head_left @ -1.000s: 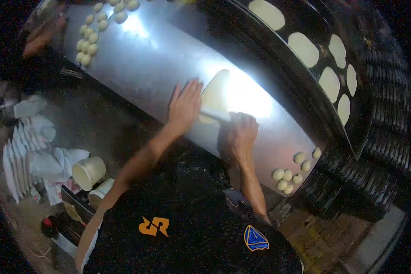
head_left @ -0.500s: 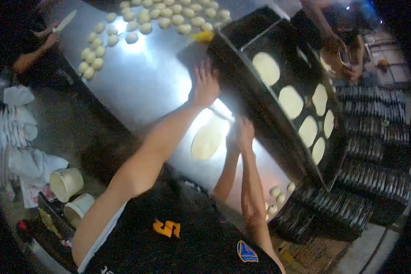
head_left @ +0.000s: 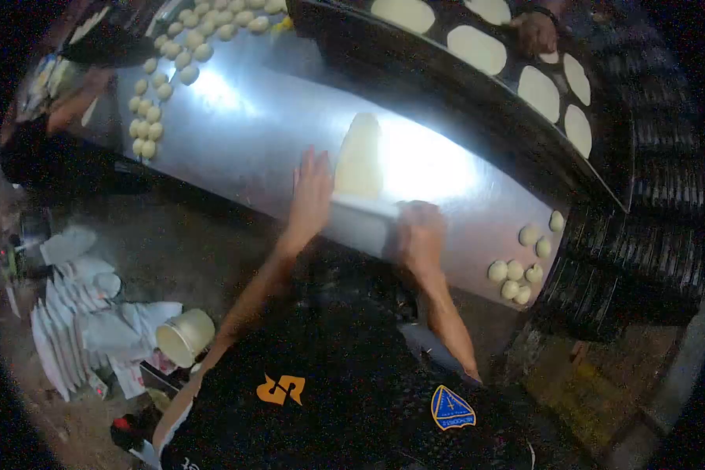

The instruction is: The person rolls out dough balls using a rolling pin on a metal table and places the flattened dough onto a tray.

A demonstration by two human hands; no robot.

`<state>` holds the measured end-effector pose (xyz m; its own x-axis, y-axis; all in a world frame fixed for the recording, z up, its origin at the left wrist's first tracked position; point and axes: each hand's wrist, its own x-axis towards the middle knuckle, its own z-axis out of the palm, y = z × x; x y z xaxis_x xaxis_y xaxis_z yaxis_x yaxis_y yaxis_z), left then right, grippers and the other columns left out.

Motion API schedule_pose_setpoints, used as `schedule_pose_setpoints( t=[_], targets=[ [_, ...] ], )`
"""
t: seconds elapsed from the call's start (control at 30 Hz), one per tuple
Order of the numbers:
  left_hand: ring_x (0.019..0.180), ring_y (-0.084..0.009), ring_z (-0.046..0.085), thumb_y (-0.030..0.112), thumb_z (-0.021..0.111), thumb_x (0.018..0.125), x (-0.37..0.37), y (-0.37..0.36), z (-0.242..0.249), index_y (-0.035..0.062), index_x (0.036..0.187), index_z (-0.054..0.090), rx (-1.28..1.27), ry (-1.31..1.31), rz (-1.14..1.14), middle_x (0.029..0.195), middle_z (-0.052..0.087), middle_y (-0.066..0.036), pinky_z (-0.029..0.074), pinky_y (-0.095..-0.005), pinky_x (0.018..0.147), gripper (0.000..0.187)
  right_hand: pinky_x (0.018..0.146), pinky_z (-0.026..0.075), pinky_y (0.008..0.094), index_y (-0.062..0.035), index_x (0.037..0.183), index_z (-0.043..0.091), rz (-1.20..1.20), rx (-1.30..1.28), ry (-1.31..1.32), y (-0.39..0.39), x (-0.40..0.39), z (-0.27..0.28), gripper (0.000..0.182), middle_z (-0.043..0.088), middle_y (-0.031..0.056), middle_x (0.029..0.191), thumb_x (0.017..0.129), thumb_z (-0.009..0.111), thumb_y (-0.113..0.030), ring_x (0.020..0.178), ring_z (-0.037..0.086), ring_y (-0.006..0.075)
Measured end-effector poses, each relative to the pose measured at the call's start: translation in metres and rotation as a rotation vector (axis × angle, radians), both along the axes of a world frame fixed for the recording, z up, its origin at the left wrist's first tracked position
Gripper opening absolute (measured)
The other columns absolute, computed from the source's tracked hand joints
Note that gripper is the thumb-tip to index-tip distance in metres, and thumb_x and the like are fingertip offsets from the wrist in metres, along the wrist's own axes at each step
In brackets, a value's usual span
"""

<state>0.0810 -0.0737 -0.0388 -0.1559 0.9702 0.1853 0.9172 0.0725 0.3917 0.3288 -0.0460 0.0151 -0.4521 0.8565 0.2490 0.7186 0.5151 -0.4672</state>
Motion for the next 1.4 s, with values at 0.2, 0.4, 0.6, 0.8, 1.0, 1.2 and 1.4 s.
schedule_pose_setpoints(
  t=[0.2,0.4,0.6,0.8,1.0,1.2,1.4],
  targets=[
    [0.125,-0.0347,0.052,0.028,0.047,0.100,0.019,0.073,-0.004,0.0017,0.134,0.052,0.103,0.248,0.000,0.134,0.056,-0.017,0.043,-0.0435,0.103,0.043,0.077,0.049,0.0442,-0.0109,0.108,0.068,-0.209,0.095,-0.255,0.119,0.089,-0.023,0.021,0.065,0.0152,0.096,0.088,0.063,-0.015,0.089,0.060,0.0348],
    [0.090,-0.0353,0.066,0.028,0.066,0.090,0.002,0.105,0.028,-0.0031,0.111,0.065,-0.251,-0.455,0.133,0.100,0.069,-0.019,0.052,-0.0436,0.081,0.038,0.086,0.048,0.0510,-0.0067,0.123,0.057,0.055,-0.018,-0.110,0.131,-0.002,-0.041,0.049,0.055,0.0179,0.132,0.078,0.074,-0.018,0.110,0.054,0.0357],
    [0.087,-0.0231,0.066,0.029,0.068,0.092,-0.037,0.092,0.033,-0.0011,0.103,0.069,-0.205,-0.689,-0.320,0.099,0.070,-0.014,0.054,-0.0372,0.077,0.032,0.104,0.032,0.0541,-0.0202,0.116,0.067,0.448,-0.247,-0.142,0.177,-0.056,-0.026,0.029,0.041,0.0152,0.146,0.089,0.069,-0.029,0.126,0.035,0.0410],
    [0.102,-0.0205,0.062,0.022,0.061,0.097,-0.017,0.093,0.045,-0.0022,0.115,0.064,-0.525,-1.772,0.016,0.112,0.065,-0.012,0.053,-0.0345,0.087,0.030,0.070,0.050,0.0245,-0.0026,0.117,0.057,0.032,-1.327,0.804,0.132,-0.026,0.018,0.034,0.064,0.0030,0.096,0.102,0.055,-0.033,0.077,0.059,0.0082],
    [0.085,-0.0068,0.058,0.024,0.065,0.096,0.069,0.219,0.170,0.0035,0.108,0.065,-0.605,-1.135,-0.666,0.091,0.065,0.002,0.049,-0.0241,0.074,0.024,0.080,0.051,0.0299,-0.0057,0.117,0.059,-0.173,-0.979,1.305,0.125,0.100,0.082,0.026,0.063,0.0032,0.100,0.099,0.056,-0.025,0.097,0.059,0.0137],
    [0.079,-0.0082,0.053,0.047,0.048,0.102,0.269,0.341,0.276,0.0021,0.110,0.065,-0.397,-0.846,-1.026,0.087,0.058,0.001,0.045,-0.0259,0.069,0.049,0.085,0.051,0.0367,-0.0033,0.110,0.063,-0.318,-0.606,1.325,0.214,0.261,0.202,0.048,0.068,0.0082,0.103,0.104,0.041,-0.046,0.094,0.064,0.0206],
    [0.079,-0.0184,0.061,0.070,0.058,0.086,0.418,0.377,0.234,-0.0065,0.105,0.065,-0.473,-1.204,-0.691,0.087,0.064,-0.009,0.051,-0.0351,0.071,0.080,0.078,0.050,0.0381,-0.0010,0.102,0.065,-0.607,-0.543,0.970,0.300,0.382,0.186,0.061,0.068,0.0117,0.095,0.100,0.041,-0.057,0.083,0.063,0.0219]
  ],
)
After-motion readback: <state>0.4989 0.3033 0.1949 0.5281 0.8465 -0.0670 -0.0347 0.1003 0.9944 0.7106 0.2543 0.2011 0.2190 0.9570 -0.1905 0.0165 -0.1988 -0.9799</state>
